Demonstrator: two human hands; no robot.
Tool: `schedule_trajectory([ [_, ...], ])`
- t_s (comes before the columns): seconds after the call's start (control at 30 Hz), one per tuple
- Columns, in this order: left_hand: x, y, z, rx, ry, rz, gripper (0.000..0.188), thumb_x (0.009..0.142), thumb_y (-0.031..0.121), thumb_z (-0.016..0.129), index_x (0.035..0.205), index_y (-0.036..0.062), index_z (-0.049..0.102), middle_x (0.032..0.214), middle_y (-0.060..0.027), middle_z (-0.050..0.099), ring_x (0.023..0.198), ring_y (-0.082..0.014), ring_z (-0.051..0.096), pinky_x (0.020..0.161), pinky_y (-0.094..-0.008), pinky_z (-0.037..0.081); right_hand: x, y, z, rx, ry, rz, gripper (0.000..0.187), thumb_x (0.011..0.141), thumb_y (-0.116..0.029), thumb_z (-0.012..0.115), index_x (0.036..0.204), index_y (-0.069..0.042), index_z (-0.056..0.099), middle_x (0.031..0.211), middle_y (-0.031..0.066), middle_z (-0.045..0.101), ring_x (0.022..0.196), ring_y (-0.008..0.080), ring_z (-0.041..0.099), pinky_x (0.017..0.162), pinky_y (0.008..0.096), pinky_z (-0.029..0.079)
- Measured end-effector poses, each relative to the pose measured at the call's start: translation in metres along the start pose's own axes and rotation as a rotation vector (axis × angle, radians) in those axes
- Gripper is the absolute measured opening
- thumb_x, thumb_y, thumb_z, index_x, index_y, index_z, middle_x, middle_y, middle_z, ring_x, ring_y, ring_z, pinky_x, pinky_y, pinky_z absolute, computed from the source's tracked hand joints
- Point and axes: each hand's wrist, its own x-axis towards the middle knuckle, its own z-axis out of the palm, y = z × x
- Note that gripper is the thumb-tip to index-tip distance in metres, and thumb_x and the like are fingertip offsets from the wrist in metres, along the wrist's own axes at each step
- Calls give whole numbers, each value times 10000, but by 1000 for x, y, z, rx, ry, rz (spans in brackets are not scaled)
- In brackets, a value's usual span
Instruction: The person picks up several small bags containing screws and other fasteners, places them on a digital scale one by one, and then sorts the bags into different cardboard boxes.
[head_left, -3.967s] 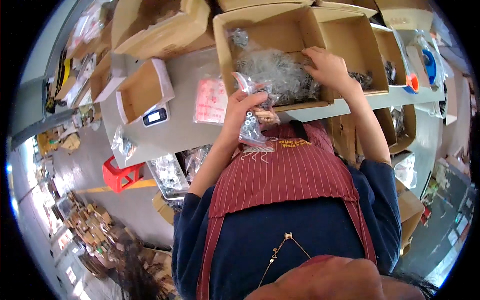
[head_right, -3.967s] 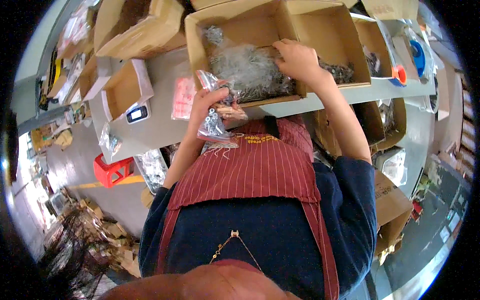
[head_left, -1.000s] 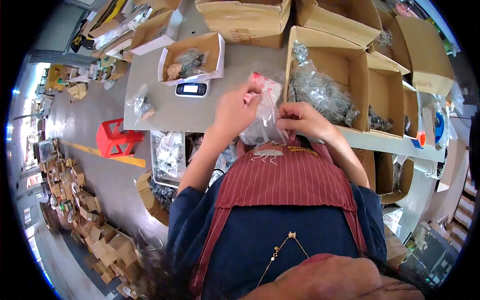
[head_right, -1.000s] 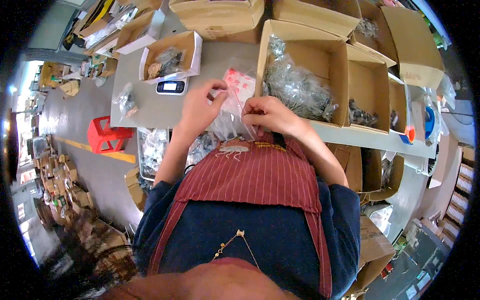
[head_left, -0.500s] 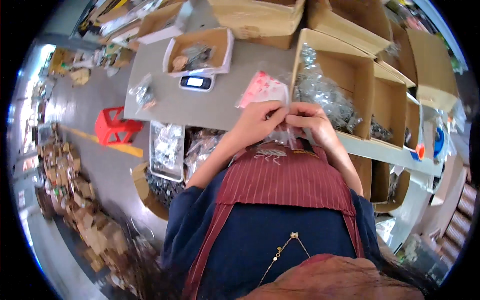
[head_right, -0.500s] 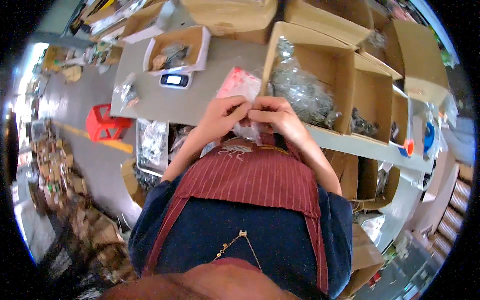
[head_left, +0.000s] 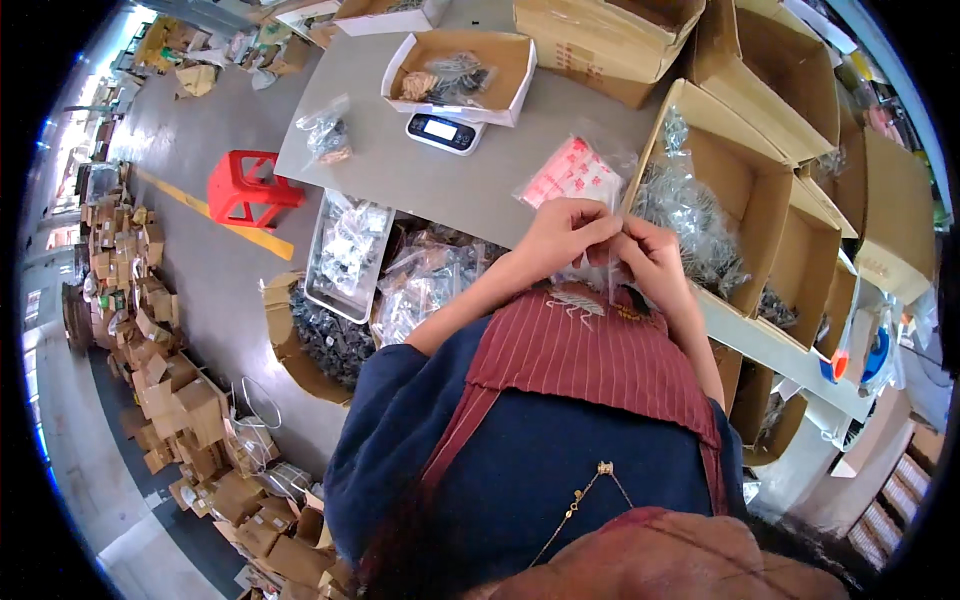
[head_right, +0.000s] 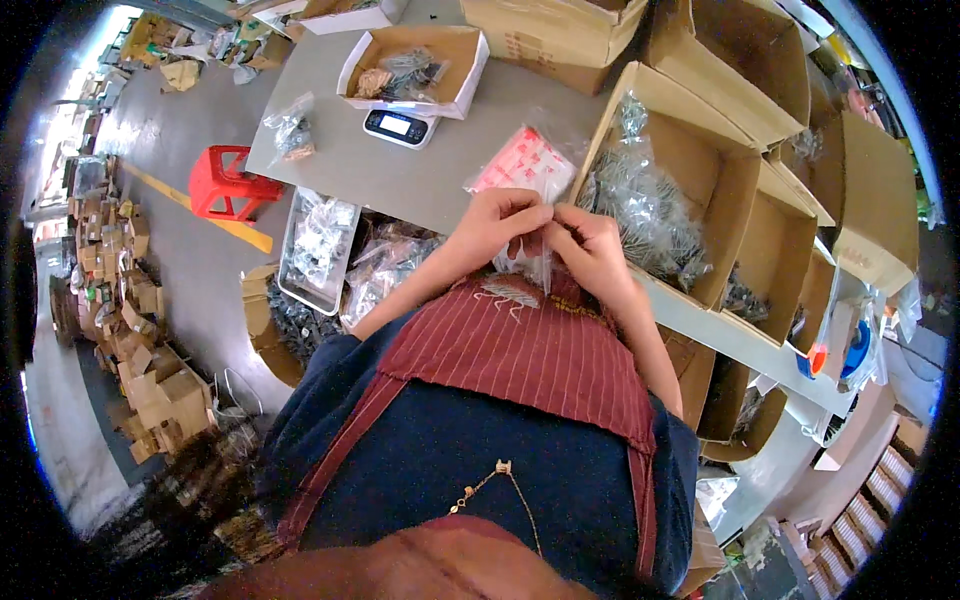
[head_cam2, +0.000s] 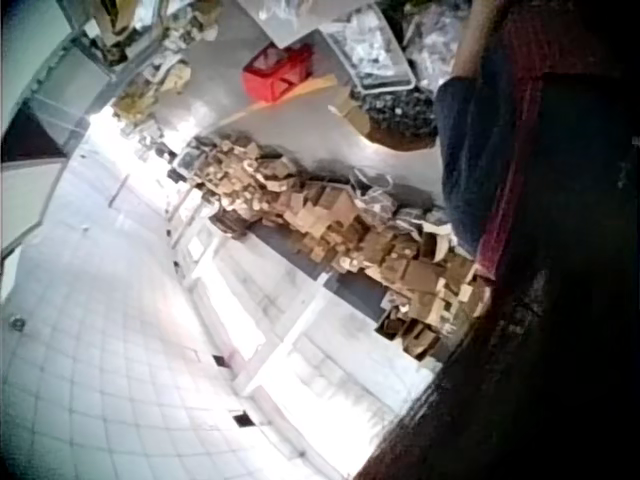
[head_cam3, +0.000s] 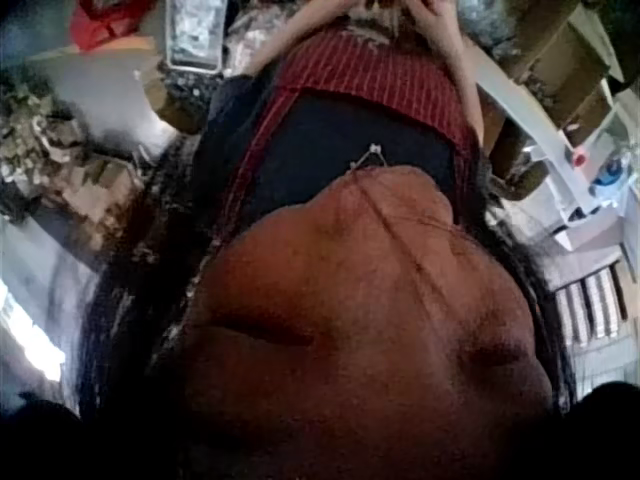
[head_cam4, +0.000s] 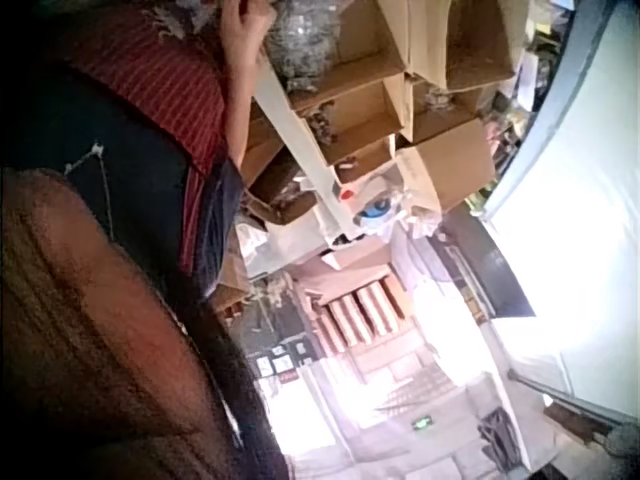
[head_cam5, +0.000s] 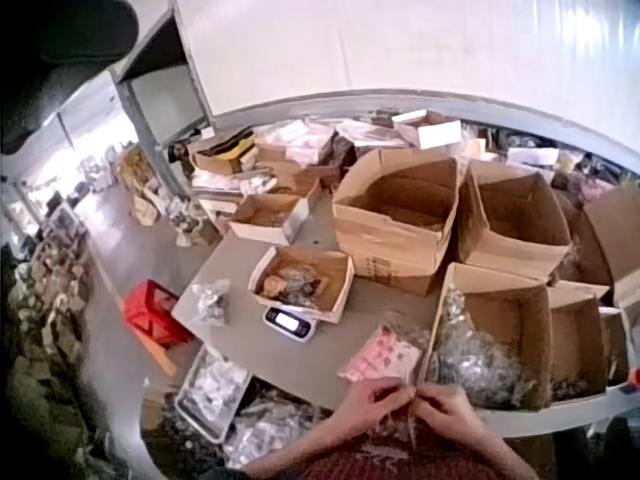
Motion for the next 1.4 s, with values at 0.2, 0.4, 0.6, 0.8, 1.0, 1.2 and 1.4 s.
schedule_trajectory([
  [0.2,-3,-4,-3,-11,-13,37,255,942,199,566,755,32,614,642,-24,616,572,-80,580,485,-228,433,1,-2,5,-18,11,48,167,934,-109,561,823,13,589,633,9,517,615,57,462,542,266,404],
  [0.4,-6,-13,-5,191,91,193,150,901,134,552,800,30,587,695,-39,620,613,-101,586,532,-253,450,5,8,19,-89,133,-128,150,912,-108,586,818,8,603,618,35,515,602,70,451,536,269,407],
  [0.6,-23,10,-29,1153,453,58,245,803,258,597,846,21,640,816,-182,666,772,-375,662,687,-498,517,10,2,10,-744,389,-236,131,797,-78,648,915,-28,623,802,176,648,714,339,646,636,412,520],
  [0.8,-45,11,-43,1364,358,368,249,739,191,650,914,15,633,894,-176,653,830,-349,668,683,-465,550,42,-16,50,-877,69,-527,568,709,-10,613,1263,-72,501,1285,169,521,1077,374,591,870,466,514],
  [1.0,-57,19,-65,1202,542,209,234,807,153,612,1005,43,552,870,-183,655,777,-387,649,670,-485,522,87,-8,82,-587,4,-445,363,814,8,577,1162,-75,514,1042,192,654,876,414,646,739,479,530],
  [1.2,-89,5,-125,1128,773,-2,180,835,109,576,1011,78,550,808,-198,662,735,-406,644,668,-496,506,168,-22,82,-400,-390,-154,327,830,-79,628,1148,-54,555,1149,184,657,936,341,673,811,419,532],
  [1.4,-96,-4,-148,1133,998,-70,191,803,105,583,993,95,597,793,-171,666,730,-381,649,660,-472,508,307,-4,108,-470,-420,-259,395,803,-197,717,1146,-41,595,1162,166,648,932,322,668,860,415,515],
])
